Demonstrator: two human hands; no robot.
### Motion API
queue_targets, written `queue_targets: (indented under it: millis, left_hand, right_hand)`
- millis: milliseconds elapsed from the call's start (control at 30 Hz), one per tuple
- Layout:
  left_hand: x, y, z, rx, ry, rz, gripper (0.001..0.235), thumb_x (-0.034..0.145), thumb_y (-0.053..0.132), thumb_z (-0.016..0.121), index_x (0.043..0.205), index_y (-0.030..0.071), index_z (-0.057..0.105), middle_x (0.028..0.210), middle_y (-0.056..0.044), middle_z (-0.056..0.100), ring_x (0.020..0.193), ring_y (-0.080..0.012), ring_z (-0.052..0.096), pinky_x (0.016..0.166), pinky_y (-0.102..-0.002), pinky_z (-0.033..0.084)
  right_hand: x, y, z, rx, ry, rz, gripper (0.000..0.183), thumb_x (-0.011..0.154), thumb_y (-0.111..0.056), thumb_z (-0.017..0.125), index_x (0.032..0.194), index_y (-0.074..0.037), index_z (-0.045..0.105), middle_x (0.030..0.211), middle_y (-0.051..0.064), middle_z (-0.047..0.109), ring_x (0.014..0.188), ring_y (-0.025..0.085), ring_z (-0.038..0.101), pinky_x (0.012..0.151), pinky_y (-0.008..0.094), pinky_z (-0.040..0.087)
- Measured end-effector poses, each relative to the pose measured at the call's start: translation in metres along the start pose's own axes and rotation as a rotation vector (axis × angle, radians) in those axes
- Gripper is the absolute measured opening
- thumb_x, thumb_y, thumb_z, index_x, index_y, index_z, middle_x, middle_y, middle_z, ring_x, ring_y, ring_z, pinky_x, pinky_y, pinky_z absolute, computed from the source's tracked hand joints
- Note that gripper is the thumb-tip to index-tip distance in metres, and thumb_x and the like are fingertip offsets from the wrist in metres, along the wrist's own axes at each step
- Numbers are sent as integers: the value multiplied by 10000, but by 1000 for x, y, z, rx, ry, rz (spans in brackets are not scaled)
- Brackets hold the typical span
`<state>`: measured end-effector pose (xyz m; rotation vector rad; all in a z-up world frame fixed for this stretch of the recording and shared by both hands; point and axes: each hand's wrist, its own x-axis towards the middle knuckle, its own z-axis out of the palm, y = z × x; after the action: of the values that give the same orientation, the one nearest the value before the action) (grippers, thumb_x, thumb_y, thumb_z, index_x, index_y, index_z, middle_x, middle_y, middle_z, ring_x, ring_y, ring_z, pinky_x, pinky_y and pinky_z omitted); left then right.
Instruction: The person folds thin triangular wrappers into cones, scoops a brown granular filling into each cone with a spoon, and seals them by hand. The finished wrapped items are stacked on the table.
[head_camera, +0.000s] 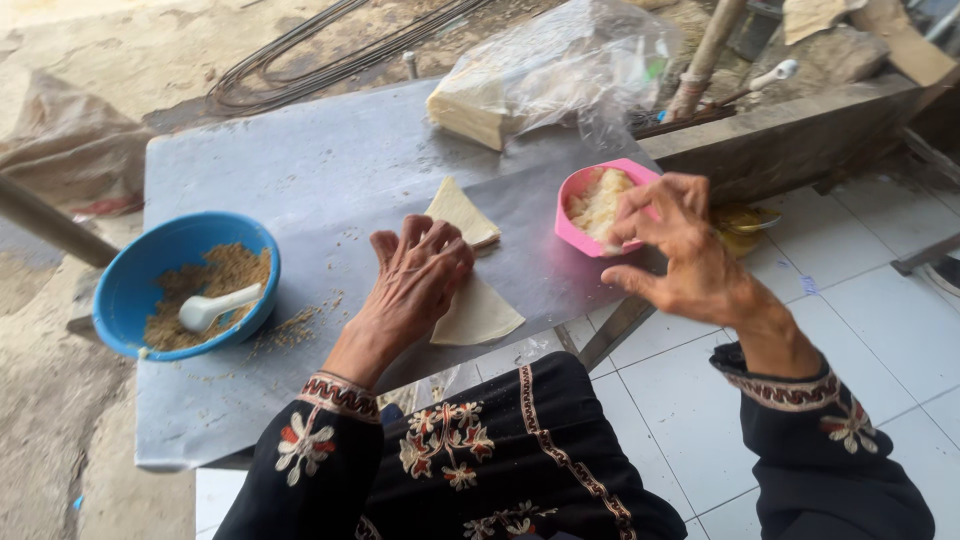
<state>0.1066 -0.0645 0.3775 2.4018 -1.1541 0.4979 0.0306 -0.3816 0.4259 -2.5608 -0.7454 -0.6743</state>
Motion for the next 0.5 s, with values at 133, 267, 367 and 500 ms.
queue_targets:
  millis: [133, 267, 367, 500]
  left_hand:
    - [-6, -2, -4, 110, 61, -69, 210, 901, 57, 617, 1094, 94, 690, 1201, -65, 591, 1133, -248, 479, 901, -463, 340]
    - [-26, 3, -18, 34, 98, -104, 231, 931, 167, 643, 1129, 54, 675, 1243, -104, 590, 1117, -277, 484, 882, -460, 344]
    - [-50, 17, -25, -55, 23, -61, 247, 964, 320, 669, 1092, 112, 701, 1216, -51, 637, 1188, -288, 467, 963, -476, 333]
    - [-75, 29, -36, -101, -2, -93, 325, 890, 387, 686, 1073, 121, 727, 1256, -20, 662, 1230, -281, 457, 960, -502, 285]
  right_hand:
    - [4, -39, 37, 197, -101, -149, 306, 826, -164, 794, 1101, -74, 694, 1164, 47, 646, 1205, 244, 543, 1143, 475, 342]
    - [25, -58, 68, 179, -142, -165, 331, 881, -77, 680, 1206, -33, 636, 1201, 98, 658, 1174, 272, 552, 1058, 435, 387]
    - [45, -59, 82, 159, -160, -144, 369, 871, -26, 611, 1240, -20, 630, 1232, 119, 644, 1116, 302, 503, 992, 429, 400]
    - [57, -58, 93, 103, -205, -145, 450, 847, 18, 588, 1293, -23, 627, 1213, 122, 624, 1064, 317, 458, 960, 433, 404]
